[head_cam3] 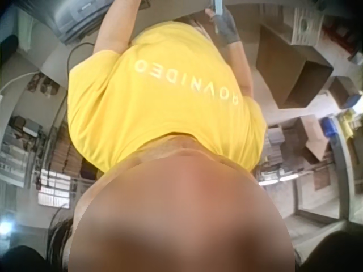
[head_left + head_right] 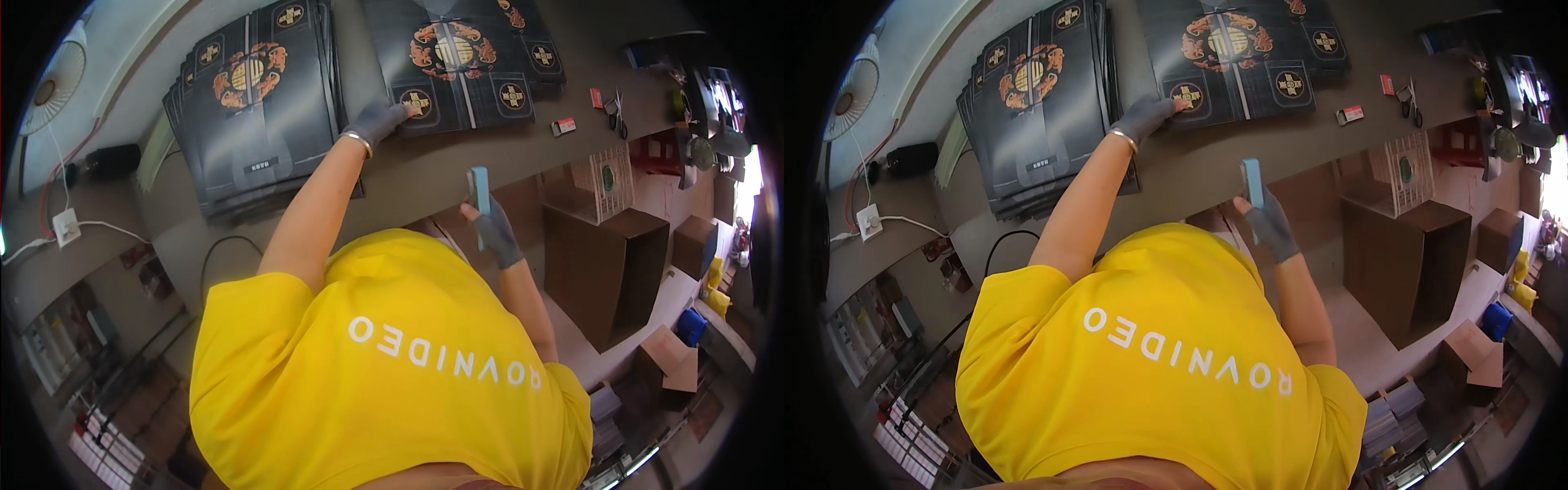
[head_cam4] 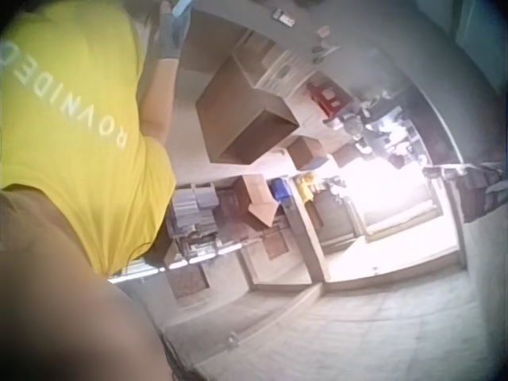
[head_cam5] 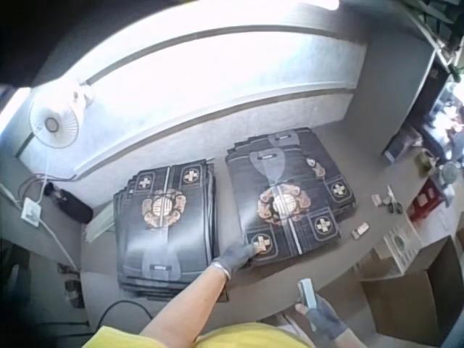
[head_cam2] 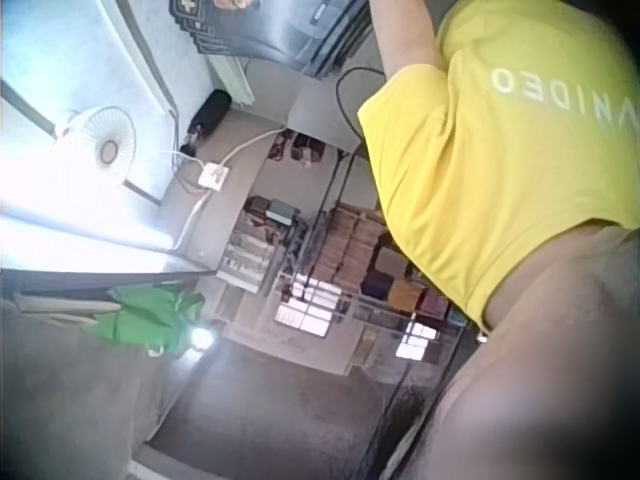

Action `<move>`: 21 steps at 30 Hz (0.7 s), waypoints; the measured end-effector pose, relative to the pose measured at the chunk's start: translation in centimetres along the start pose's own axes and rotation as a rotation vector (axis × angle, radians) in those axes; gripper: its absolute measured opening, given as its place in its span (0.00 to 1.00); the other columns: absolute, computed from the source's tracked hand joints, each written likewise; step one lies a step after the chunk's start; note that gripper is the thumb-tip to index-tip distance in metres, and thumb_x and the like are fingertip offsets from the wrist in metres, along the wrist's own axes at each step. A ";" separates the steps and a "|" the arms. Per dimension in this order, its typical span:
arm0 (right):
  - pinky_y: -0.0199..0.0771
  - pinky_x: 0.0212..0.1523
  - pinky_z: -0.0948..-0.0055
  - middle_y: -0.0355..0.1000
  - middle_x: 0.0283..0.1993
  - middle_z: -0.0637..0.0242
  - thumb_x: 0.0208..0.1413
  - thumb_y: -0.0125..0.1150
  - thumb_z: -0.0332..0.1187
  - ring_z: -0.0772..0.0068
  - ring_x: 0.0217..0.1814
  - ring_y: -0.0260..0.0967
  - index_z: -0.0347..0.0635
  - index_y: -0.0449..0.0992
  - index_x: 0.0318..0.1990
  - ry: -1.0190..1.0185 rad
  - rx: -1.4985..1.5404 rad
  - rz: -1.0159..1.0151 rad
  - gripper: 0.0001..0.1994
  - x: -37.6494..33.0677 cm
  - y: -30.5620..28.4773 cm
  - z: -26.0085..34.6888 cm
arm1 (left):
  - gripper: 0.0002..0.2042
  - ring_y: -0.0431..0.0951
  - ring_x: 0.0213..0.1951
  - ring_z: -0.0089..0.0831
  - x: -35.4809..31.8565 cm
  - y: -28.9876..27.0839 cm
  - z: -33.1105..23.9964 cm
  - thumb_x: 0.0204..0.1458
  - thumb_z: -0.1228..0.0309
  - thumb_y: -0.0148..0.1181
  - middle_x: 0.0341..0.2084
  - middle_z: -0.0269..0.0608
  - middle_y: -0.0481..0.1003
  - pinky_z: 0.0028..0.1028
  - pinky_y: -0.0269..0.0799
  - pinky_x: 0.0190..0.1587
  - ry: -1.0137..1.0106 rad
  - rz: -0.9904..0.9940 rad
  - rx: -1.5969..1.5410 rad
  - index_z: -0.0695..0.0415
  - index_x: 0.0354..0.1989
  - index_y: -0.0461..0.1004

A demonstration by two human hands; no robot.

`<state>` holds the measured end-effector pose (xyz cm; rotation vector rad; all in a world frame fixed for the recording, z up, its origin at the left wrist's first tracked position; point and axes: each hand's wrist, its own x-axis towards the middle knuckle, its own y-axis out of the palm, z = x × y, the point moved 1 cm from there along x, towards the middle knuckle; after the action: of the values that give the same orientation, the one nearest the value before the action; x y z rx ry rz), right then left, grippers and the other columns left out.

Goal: The recorder is stapling the bottom of cardboard pizza-style boxes to prepare them for use.

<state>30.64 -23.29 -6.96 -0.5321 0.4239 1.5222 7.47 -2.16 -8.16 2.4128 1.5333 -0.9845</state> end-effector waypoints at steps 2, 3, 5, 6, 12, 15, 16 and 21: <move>0.66 0.37 0.79 0.68 0.35 0.70 0.54 0.57 0.37 0.80 0.36 0.64 0.38 0.69 0.43 0.005 0.005 0.137 0.14 1.2 1.6 1.5 | 0.23 0.75 0.30 0.29 -0.4 1.5 3.7 0.46 0.55 0.63 0.29 0.44 0.78 0.27 0.68 0.36 0.030 0.082 -0.200 0.68 0.38 0.76; 0.66 0.37 0.79 0.68 0.35 0.70 0.54 0.57 0.37 0.80 0.36 0.64 0.38 0.69 0.43 0.012 -0.004 0.143 0.14 1.5 2.3 2.2 | 0.22 0.74 0.30 0.27 -0.4 2.4 4.8 0.47 0.56 0.62 0.29 0.42 0.78 0.27 0.68 0.35 0.071 0.177 -0.389 0.67 0.38 0.77; 0.67 0.35 0.79 0.68 0.33 0.69 0.55 0.57 0.37 0.79 0.34 0.65 0.37 0.69 0.43 0.054 0.035 0.192 0.13 1.9 3.1 2.7 | 0.21 0.74 0.30 0.25 -2.6 4.1 4.0 0.49 0.56 0.61 0.30 0.38 0.77 0.26 0.68 0.35 0.033 0.206 -0.449 0.66 0.38 0.77; 0.67 0.32 0.78 0.69 0.32 0.68 0.55 0.56 0.36 0.79 0.32 0.67 0.36 0.69 0.42 0.016 0.066 0.198 0.13 2.1 3.8 3.2 | 0.19 0.74 0.29 0.23 -3.8 4.2 3.7 0.50 0.57 0.61 0.29 0.37 0.77 0.23 0.69 0.33 0.024 0.179 -0.436 0.64 0.37 0.77; 0.67 0.26 0.76 0.69 0.24 0.67 0.55 0.56 0.37 0.77 0.25 0.67 0.36 0.70 0.36 0.111 -0.096 0.119 0.11 2.1 4.7 5.0 | 0.18 0.72 0.33 0.21 -4.8 6.1 4.3 0.51 0.60 0.61 0.33 0.36 0.76 0.23 0.68 0.38 0.076 0.107 -0.555 0.62 0.43 0.74; 0.66 0.22 0.75 0.67 0.19 0.68 0.55 0.57 0.37 0.76 0.19 0.66 0.36 0.70 0.32 0.118 -0.221 0.088 0.11 2.2 4.8 5.1 | 0.16 0.72 0.33 0.21 -4.1 6.8 5.5 0.52 0.62 0.60 0.32 0.34 0.75 0.22 0.68 0.39 0.100 0.152 -0.674 0.61 0.42 0.74; 0.66 0.22 0.75 0.67 0.19 0.68 0.55 0.57 0.37 0.76 0.19 0.66 0.36 0.70 0.32 0.121 -0.220 0.081 0.11 2.3 4.8 5.0 | 0.16 0.71 0.33 0.20 -4.7 6.7 4.7 0.52 0.62 0.60 0.32 0.34 0.74 0.22 0.68 0.38 0.101 0.144 -0.669 0.61 0.42 0.74; 0.64 0.18 0.74 0.66 0.16 0.69 0.54 0.59 0.38 0.76 0.14 0.64 0.36 0.70 0.31 0.153 -0.271 0.045 0.12 3.1 5.0 3.7 | 0.14 0.74 0.38 0.21 -4.8 6.6 4.3 0.54 0.66 0.58 0.38 0.36 0.76 0.22 0.70 0.42 0.061 0.229 -0.640 0.62 0.44 0.73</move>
<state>25.47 -18.80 -6.03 -0.8593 0.3501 1.5980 9.79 -10.81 -10.28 2.0920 1.2869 -0.3063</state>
